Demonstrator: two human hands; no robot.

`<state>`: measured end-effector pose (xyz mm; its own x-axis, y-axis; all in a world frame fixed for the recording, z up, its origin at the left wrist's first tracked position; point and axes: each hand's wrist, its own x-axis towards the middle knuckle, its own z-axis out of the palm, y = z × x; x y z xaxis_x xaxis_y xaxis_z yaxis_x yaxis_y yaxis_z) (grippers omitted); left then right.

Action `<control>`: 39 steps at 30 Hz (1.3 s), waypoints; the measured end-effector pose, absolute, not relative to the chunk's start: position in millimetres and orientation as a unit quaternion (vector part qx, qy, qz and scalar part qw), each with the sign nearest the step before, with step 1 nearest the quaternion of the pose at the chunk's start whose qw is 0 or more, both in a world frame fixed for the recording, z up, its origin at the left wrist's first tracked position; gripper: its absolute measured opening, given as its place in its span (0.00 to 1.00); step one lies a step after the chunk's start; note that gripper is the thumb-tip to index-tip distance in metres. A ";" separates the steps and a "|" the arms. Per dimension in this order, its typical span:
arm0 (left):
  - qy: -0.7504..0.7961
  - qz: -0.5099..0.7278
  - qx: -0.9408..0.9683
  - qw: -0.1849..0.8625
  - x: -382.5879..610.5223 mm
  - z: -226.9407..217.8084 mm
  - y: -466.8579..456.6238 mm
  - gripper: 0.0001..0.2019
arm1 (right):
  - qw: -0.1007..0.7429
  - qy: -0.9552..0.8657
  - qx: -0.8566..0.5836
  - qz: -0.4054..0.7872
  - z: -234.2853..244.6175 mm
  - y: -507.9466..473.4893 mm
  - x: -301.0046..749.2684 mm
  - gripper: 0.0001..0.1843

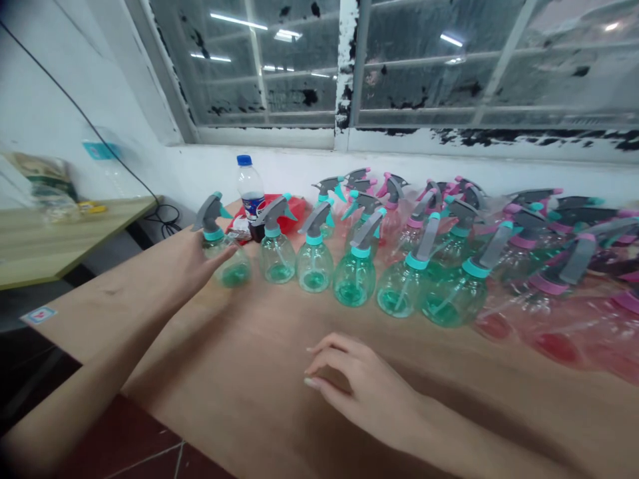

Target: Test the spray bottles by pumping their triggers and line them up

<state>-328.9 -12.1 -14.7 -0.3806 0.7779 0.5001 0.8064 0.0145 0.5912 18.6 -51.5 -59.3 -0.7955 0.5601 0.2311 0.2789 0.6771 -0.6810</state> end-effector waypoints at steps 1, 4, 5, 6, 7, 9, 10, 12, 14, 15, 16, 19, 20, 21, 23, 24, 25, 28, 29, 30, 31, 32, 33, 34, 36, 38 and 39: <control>-0.716 -0.425 -0.554 0.025 -327.6 -14.3 -19.5 0.22 | 0.218 -0.890 -0.237 0.322 -60.8 -50.4 19.3 0.05; -0.730 -0.403 -0.550 0.047 -311.9 -12.3 -42.5 0.27 | 0.220 -0.889 -0.245 0.319 -65.3 -48.5 22.0 0.05; -0.734 -0.388 -0.555 0.047 -302.9 -11.7 -50.1 0.28 | 0.222 -0.887 -0.248 0.320 -66.7 -48.4 23.5 0.05; -0.733 -0.378 -0.564 0.044 -292.6 -11.4 -57.4 0.27 | 0.224 -0.885 -0.252 0.323 -68.2 -48.5 25.5 0.05; -0.731 -0.377 -0.568 0.043 -281.3 -11.6 -64.2 0.26 | 0.226 -0.882 -0.257 0.324 -69.5 -48.8 28.1 0.05; -0.721 -0.363 -0.590 0.028 -257.8 -13.8 -75.7 0.25 | 0.228 -0.876 -0.276 0.324 -72.0 -49.3 35.0 0.07; -0.718 -0.359 -0.595 0.031 -246.3 -15.8 -79.9 0.25 | 0.227 -0.873 -0.288 0.321 -73.0 -49.6 39.3 0.09; -0.702 -0.344 -0.623 0.031 -224.5 -20.8 -84.6 0.25 | 0.223 -0.865 -0.320 0.314 -74.1 -49.7 48.9 0.16; -0.691 -0.325 -0.645 0.029 -202.9 -25.2 -84.6 0.26 | 0.219 -0.856 -0.353 0.309 -73.9 -49.2 59.3 0.24; -0.680 -0.322 -0.658 0.030 -191.5 -26.5 -83.3 0.26 | 0.215 -0.851 -0.367 0.307 -73.6 -48.8 64.6 0.28; -0.663 -0.319 -0.677 0.021 -179.4 -26.9 -81.4 0.25 | 0.212 -0.847 -0.379 0.306 -73.2 -48.2 69.9 0.32; -0.596 -0.325 -0.733 -0.033 -139.3 -24.5 -74.4 0.21 | 0.212 -0.842 -0.393 0.305 -71.8 -45.9 86.3 0.43; -0.579 -0.328 -0.745 -0.050 -125.4 -23.5 -72.0 0.21 | 0.217 -0.841 -0.391 0.304 -71.1 -45.0 92.0 0.45; -0.560 -0.330 -0.757 -0.069 -111.8 -22.9 -69.7 0.20 | 0.224 -0.840 -0.388 0.306 -70.2 -44.3 97.8 0.47; -0.524 -0.326 -0.781 -0.100 -86.4 -23.7 -64.8 0.21 | 0.243 -0.836 -0.380 0.312 -67.5 -43.1 109.7 0.49; -0.508 -0.323 -0.790 -0.114 -75.0 -24.9 -62.1 0.21 | 0.255 -0.832 -0.378 0.317 -66.0 -42.8 115.8 0.50; -0.498 -0.321 -0.796 -0.125 -64.7 -26.5 -59.0 0.22 | 0.268 -0.825 -0.377 0.324 -64.5 -42.5 122.0 0.50; -0.487 -0.320 -0.799 -0.147 -39.9 -31.1 -48.3 0.24 | 0.295 -0.801 -0.388 0.347 -62.8 -41.9 140.7 0.50; -0.484 -0.318 -0.802 -0.150 -33.6 -32.0 -44.6 0.24 | 0.301 -0.792 -0.398 0.352 -63.3 -41.6 146.7 0.49; -0.479 -0.315 -0.806 -0.152 -28.2 -32.2 -40.9 0.24 | 0.308 -0.783 -0.408 0.356 -64.4 -41.1 152.4 0.48; -0.473 -0.311 -0.810 -0.154 -23.6 -32.0 -37.5 0.24 | 0.314 -0.775 -0.417 0.358 -65.7 -40.4 157.6 0.48; -0.468 -0.306 -0.814 -0.157 -19.7 -31.2 -34.4 0.24 | 0.320 -0.768 -0.424 0.358 -67.0 -39.5 162.1 0.48; -0.466 -0.304 -0.814 -0.165 -16.4 -30.0 -31.6 0.25 | 0.324 -0.764 -0.429 0.357 -68.2 -38.3 166.0 0.48; -0.466 -0.304 -0.811 -0.180 -13.6 -28.4 -29.1 0.25 | 0.326 -0.763 -0.429 0.356 -69.2 -36.9 169.1 0.49; -0.471 -0.312 -0.795 -0.222 -8.8 -24.2 -24.9 0.26 | 0.330 -0.771 -0.419 0.349 -70.6 -33.6 173.0 0.52; -0.470 -0.327 -0.777 -0.261 -4.4 -18.6 -21.1 0.28 | 0.334 -0.779 -0.407 0.340 -71.8 -30.3 174.5 0.54; -0.465 -0.335 -0.772 -0.275 -2.3 -15.5 -19.3 0.29 | 0.336 -0.783 -0.402 0.336 -72.4 -28.9 174.4 0.54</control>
